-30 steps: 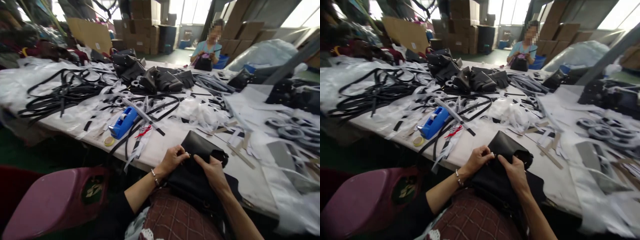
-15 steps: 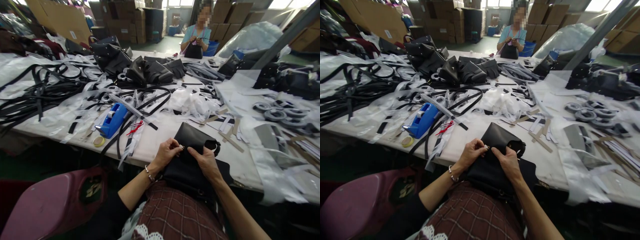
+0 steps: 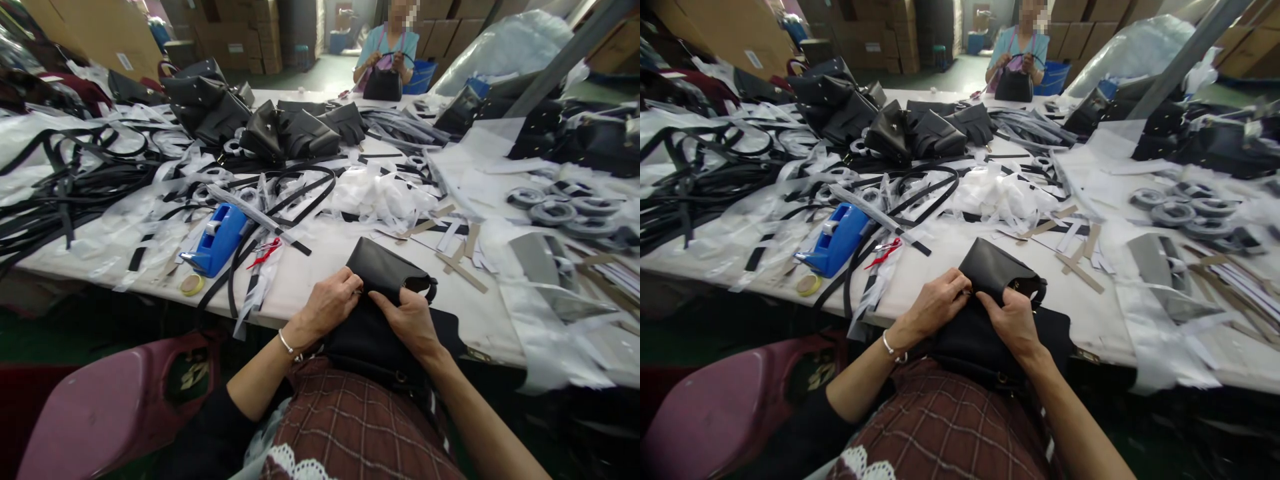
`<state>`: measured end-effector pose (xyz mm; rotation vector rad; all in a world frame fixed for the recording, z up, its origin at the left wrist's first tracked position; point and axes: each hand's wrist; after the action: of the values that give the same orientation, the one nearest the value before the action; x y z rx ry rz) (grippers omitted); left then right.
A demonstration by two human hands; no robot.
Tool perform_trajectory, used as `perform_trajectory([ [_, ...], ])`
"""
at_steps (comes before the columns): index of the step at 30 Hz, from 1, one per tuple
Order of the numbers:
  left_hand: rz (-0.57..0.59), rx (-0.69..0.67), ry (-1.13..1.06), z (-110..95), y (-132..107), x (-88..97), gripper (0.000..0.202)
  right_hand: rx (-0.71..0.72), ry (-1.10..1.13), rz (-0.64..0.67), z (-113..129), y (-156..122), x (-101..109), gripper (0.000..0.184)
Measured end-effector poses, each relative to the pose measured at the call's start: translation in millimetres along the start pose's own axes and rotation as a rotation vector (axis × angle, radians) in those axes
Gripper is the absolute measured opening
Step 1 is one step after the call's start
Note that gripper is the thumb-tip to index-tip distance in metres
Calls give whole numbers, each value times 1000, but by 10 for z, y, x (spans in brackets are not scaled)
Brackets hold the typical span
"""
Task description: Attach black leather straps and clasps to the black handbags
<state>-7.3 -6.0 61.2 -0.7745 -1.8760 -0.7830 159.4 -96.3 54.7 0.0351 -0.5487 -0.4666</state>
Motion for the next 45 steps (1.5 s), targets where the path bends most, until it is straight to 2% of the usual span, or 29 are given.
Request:
perform_trajectory([
  [4, 53, -24, 243, -113, 38, 46, 12, 43, -19, 29, -5, -8, -3, 41],
  [10, 47, -4, 327, -209, 37, 19, 11, 33, 38, 69, 34, -11, -13, 36],
  [20, 53, 34, 229, -191, 50, -29, 10, -38, 65, 84, -29, -17, -21, 34],
  [24, 93, 10, 217, -144, 42, -53, 14, -68, 87, 78, -40, -29, -28, 34],
  [27, 81, -26, 192, -71, 11, -85, 11, -103, 107, 71, -45, -25, -37, 35],
  [30, 18, -71, 34, 28, -33, -149, 7, -172, 187, 61, -44, -16, -31, 34],
  [36, -233, -53, -509, 122, -108, -313, 13, -368, 502, 64, -40, -31, -29, 36],
  [39, -281, 38, -743, 94, -152, -348, 14, -453, 702, 24, -83, -45, -56, 37],
  [41, -291, 107, -874, 77, -181, -347, 17, -511, 827, -58, -131, -50, -65, 39],
  [43, -297, 189, -941, 77, -196, -338, 20, -553, 909, -131, -179, -51, -58, 41],
  [45, -301, 281, -978, 101, -191, -329, 23, -575, 962, -129, -212, -51, -37, 43],
])
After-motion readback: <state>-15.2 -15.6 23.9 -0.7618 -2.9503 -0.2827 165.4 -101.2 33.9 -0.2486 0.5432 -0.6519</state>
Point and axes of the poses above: each hand's wrist, its own y-axis towards the middle knuckle, its own x-axis out of the back of the hand, z = x × y, and after that the axes turned 11 degrees about y, right-handed
